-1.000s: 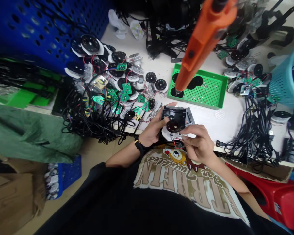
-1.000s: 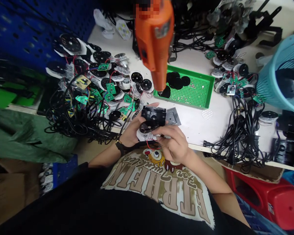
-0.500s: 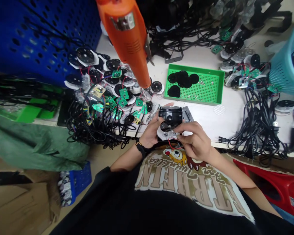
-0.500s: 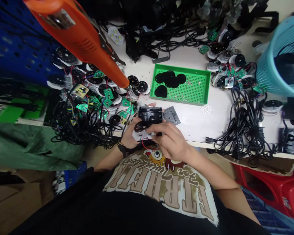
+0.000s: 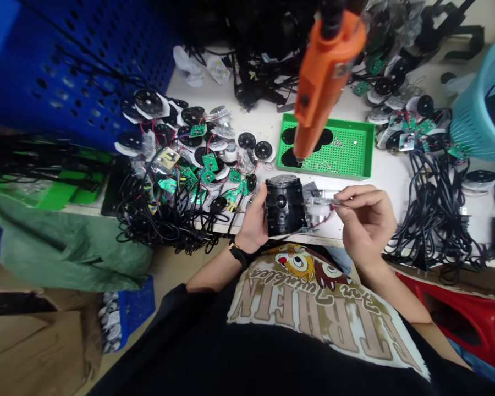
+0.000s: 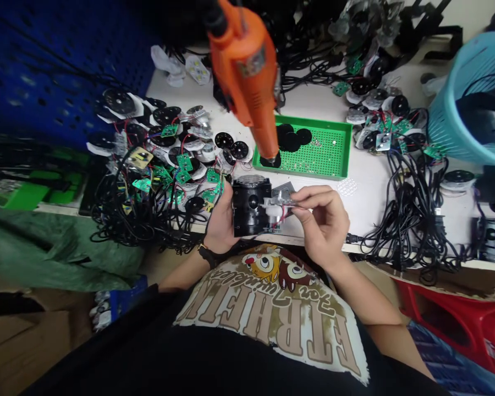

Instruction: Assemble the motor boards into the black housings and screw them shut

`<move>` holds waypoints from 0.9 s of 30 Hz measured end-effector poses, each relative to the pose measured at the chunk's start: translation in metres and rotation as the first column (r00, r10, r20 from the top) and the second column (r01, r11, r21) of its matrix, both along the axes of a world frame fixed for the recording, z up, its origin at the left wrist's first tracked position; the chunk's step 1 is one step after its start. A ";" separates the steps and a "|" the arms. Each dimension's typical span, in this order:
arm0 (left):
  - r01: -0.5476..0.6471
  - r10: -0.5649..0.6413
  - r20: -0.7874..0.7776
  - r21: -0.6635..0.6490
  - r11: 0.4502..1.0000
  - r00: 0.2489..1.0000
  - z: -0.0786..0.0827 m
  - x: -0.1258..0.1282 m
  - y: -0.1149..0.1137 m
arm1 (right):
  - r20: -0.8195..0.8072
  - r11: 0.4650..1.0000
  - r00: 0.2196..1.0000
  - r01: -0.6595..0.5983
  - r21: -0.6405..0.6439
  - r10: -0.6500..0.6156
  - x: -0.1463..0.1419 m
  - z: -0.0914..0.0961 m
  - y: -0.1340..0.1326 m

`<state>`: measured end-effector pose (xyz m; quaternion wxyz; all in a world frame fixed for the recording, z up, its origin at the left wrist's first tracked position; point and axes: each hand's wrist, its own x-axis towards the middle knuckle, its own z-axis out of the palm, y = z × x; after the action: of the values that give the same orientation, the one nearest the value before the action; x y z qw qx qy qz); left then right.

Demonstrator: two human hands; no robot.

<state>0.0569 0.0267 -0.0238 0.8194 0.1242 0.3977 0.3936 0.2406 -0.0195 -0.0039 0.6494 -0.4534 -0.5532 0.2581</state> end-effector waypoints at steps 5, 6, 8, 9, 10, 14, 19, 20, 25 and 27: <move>-0.141 0.143 -0.006 0.121 0.983 0.990 0.010 0.007 0.004 | -0.098 0.983 0.983 -0.162 -0.087 0.154 -0.001 0.005 -0.001; -0.141 0.142 0.001 0.128 0.982 0.990 0.010 0.009 0.004 | -0.098 0.980 0.984 -0.162 -0.120 0.150 -0.004 0.005 0.001; -0.102 0.101 0.017 0.102 0.989 0.995 0.009 0.012 0.004 | -0.086 0.967 0.985 -0.166 -0.191 0.152 -0.009 0.002 0.006; -0.067 0.065 0.029 0.070 0.995 0.997 0.008 0.014 0.004 | -0.070 0.960 0.985 -0.171 -0.221 0.159 -0.011 -0.001 0.009; -0.029 0.028 0.041 0.031 0.999 0.999 0.007 0.015 0.003 | -0.045 0.953 0.984 -0.176 -0.245 0.170 -0.012 -0.003 0.013; 0.066 -0.061 0.056 -0.087 0.994 0.997 0.004 0.016 0.002 | 0.047 0.938 0.975 -0.197 -0.284 0.219 -0.014 -0.013 0.022; 0.032 -0.030 0.022 -0.071 0.997 0.999 -0.002 0.014 0.001 | 0.083 0.937 0.973 -0.184 -0.298 0.217 -0.013 -0.016 0.022; 0.028 -0.026 0.030 -0.068 0.997 0.999 -0.003 0.013 0.002 | 0.085 0.940 0.974 -0.176 -0.292 0.209 -0.013 -0.016 0.022; 0.008 -0.006 0.034 -0.077 0.997 0.999 -0.005 0.013 0.004 | 0.057 0.943 0.978 -0.179 -0.282 0.202 -0.014 -0.017 0.022; 0.005 -0.003 0.028 -0.085 0.996 1.000 -0.006 0.013 0.004 | 0.039 0.939 0.978 -0.183 -0.292 0.203 -0.015 -0.017 0.022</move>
<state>0.0696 0.0307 -0.0293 0.8302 0.0847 0.4025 0.3764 0.2259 0.0026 -0.0214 0.5290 -0.4949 -0.5737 0.3822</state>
